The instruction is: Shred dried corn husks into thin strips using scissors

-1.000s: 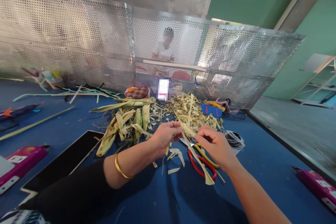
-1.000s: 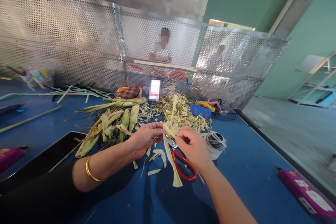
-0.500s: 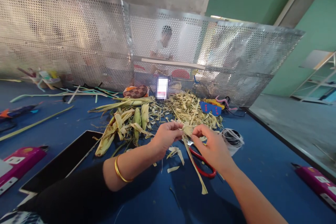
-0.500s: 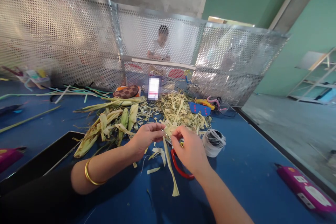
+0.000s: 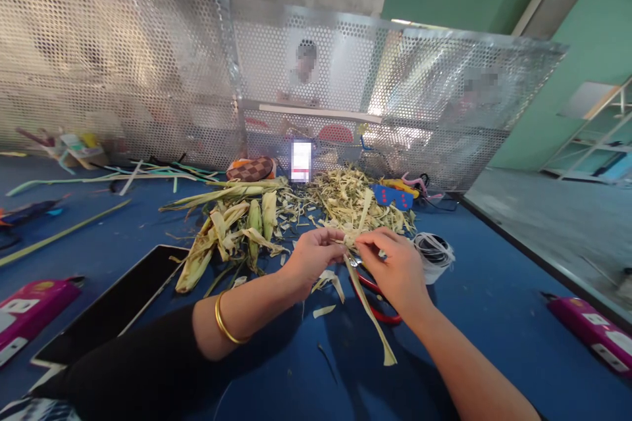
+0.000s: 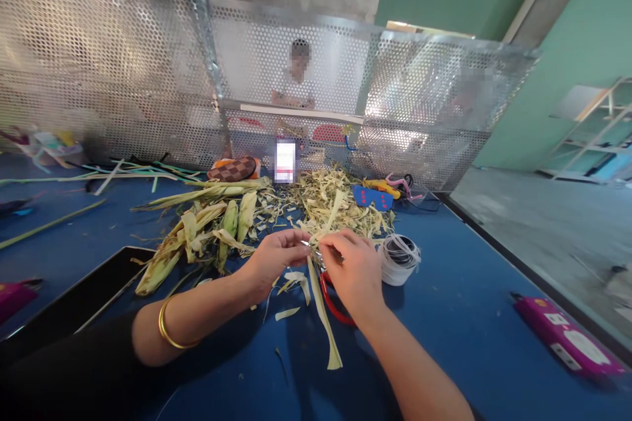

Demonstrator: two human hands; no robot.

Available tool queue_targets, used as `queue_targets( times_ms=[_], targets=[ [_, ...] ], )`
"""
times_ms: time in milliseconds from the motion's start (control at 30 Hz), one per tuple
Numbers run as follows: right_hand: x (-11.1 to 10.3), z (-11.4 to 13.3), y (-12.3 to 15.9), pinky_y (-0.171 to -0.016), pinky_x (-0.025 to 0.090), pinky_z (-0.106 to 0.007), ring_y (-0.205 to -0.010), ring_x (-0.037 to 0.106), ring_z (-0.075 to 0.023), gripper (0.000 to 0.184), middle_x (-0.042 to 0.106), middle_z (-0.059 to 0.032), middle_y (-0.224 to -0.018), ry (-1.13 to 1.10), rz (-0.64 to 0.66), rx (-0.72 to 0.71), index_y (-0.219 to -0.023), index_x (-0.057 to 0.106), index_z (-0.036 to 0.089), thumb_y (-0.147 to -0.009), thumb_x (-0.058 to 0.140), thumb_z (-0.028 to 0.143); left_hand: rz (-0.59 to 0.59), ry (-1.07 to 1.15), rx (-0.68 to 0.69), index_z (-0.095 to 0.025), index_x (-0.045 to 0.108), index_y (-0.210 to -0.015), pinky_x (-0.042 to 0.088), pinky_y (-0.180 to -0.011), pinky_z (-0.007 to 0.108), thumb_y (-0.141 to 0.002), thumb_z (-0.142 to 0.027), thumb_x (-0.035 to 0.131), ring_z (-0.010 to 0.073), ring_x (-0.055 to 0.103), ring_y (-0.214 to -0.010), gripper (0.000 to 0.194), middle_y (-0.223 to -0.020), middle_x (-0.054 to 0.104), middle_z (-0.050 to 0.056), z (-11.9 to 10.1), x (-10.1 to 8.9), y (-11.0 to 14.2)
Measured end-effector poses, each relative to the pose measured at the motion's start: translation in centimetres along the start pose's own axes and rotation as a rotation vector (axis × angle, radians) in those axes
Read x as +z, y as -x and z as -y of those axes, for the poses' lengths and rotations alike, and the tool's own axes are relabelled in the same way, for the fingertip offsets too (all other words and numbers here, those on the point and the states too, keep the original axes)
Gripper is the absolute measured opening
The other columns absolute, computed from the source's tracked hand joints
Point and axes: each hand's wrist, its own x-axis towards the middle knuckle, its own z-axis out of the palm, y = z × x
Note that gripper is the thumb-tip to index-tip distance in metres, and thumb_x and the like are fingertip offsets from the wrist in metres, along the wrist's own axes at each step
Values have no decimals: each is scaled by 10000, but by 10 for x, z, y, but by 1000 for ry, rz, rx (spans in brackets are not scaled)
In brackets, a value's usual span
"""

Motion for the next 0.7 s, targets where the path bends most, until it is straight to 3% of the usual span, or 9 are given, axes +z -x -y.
queue_targets(
  times_ms=[133, 433, 633, 700],
  targets=[
    [-1, 0, -1, -658, 411, -275, -663, 572, -158, 143, 622, -12, -716, -23, 50, 24, -718, 655, 220, -801, 539, 205, 43, -53, 13, -145, 611, -773, 445, -615, 226, -601, -130, 695, 85, 543, -566, 192, -587, 572, -25, 2, -1, -2],
    [2, 3, -2, -579, 399, -276, -588, 546, -164, 148, 618, -6, -608, -212, 157, 383, -670, 651, 200, -741, 553, 284, 158, -194, 148, -148, 592, -809, 451, -623, 252, -638, -129, 633, 107, 547, -564, 178, -561, 569, -28, 4, -4, -2],
    [2, 0, -3, -557, 390, -266, -569, 538, -156, 224, 599, 14, -598, -309, 165, 420, -887, 638, 182, -730, 577, 330, 227, -246, 136, -152, 574, -813, 444, -618, 244, -645, -137, 635, 108, 559, -566, 179, -577, 588, -25, 0, -6, -3],
    [2, -1, -5, -566, 388, -267, -579, 533, -154, 214, 593, 13, -603, -333, 214, 400, -863, 650, 183, -736, 557, 328, 259, -261, 114, -156, 561, -811, 443, -613, 243, -635, -123, 637, 107, 558, -553, 195, -555, 585, -31, -3, -6, -3]
  ],
)
